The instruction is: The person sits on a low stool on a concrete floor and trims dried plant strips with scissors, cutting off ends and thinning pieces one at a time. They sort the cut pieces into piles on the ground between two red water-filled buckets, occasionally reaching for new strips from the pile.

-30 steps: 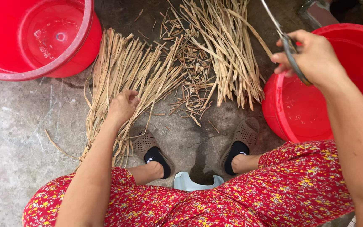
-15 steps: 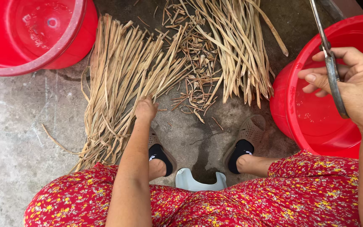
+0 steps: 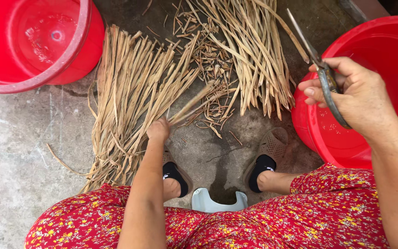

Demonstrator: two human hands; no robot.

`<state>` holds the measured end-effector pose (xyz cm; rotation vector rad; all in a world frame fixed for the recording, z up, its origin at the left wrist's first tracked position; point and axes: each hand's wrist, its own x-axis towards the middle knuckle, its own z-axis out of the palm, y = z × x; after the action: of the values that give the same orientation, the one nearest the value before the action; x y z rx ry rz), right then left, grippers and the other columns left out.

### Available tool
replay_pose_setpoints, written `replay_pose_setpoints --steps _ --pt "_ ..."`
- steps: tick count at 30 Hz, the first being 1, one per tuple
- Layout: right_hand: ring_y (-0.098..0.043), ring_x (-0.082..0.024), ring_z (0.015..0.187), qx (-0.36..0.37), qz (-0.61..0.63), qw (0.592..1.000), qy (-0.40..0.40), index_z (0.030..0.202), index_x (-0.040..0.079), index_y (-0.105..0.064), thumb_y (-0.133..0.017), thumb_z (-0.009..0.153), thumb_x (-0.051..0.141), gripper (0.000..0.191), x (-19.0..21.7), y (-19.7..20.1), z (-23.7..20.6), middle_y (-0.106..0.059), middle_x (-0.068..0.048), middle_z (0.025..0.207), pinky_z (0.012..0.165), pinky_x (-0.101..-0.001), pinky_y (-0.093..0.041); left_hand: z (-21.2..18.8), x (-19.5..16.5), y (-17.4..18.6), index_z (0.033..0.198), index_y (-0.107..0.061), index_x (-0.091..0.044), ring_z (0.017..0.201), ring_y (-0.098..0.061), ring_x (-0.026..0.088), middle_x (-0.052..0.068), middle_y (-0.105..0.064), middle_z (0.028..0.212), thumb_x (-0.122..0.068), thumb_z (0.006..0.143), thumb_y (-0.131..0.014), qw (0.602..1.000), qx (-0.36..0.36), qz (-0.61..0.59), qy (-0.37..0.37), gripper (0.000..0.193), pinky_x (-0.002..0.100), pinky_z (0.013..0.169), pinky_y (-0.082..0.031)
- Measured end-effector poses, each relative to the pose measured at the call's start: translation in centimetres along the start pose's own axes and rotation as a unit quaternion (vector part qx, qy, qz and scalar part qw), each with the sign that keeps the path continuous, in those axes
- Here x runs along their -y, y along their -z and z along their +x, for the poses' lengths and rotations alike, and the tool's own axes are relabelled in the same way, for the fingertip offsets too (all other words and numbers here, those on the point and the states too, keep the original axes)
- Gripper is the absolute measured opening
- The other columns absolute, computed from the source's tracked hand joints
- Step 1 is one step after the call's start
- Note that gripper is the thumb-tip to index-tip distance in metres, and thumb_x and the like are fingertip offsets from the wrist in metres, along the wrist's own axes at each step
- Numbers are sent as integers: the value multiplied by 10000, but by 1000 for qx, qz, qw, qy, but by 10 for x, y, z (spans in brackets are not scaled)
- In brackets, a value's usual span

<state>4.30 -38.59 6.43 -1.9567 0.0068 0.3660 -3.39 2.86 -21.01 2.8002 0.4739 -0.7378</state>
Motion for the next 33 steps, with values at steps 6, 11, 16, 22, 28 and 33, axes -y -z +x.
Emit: replay_pose_setpoints --steps 6,11,16,22,28,33 --pt "-722 -141 793 15 93 995 15 1308 18 -597 -735 916 51 416 3 -9 -8 -752 -147 1037 651 -251 -578 -16 -16 71 1076 -665 -90 829 -676 312 177 -730 904 -330 985 -642 980 -89 -135 -113 258 440 729 -545" --pt "-659 -118 621 21 141 989 -27 1254 57 -538 -764 925 167 415 -1 -46 -6 -753 -123 991 515 -236 -489 -73 -58 144 995 -653 -61 583 -599 61 22 -736 774 -190 1016 -617 893 48 -432 -115 135 238 540 -506" --pt "-646 -88 565 90 282 954 -50 1212 85 -525 -750 873 185 420 4 -94 -13 -802 -73 1001 462 -210 -481 -170 -95 159 1023 -630 -78 550 -588 47 -2 -720 790 -205 1008 -594 855 101 -487 -147 132 230 487 -488" --pt "-627 -56 604 89 332 939 -10 1244 69 -572 -773 890 137 414 15 -114 -29 -763 -90 917 516 -178 -486 -209 -101 141 1092 -676 -44 590 -617 52 5 -693 800 -190 990 -648 820 95 -524 -208 180 232 510 -516" --pt "-622 -51 606 75 287 955 10 1202 69 -576 -774 888 135 377 15 -109 -30 -786 -75 900 497 -185 -468 -172 -53 157 1072 -696 -56 587 -652 69 9 -747 787 -200 1002 -628 899 -5 -409 -156 174 237 527 -540" --pt "-617 -39 654 66 247 966 34 1205 43 -613 -821 874 106 396 11 -115 -40 -720 -29 879 554 -185 -486 -154 -34 158 1093 -698 -58 626 -649 77 37 -725 799 -164 1034 -555 889 22 -442 -119 188 244 550 -536"
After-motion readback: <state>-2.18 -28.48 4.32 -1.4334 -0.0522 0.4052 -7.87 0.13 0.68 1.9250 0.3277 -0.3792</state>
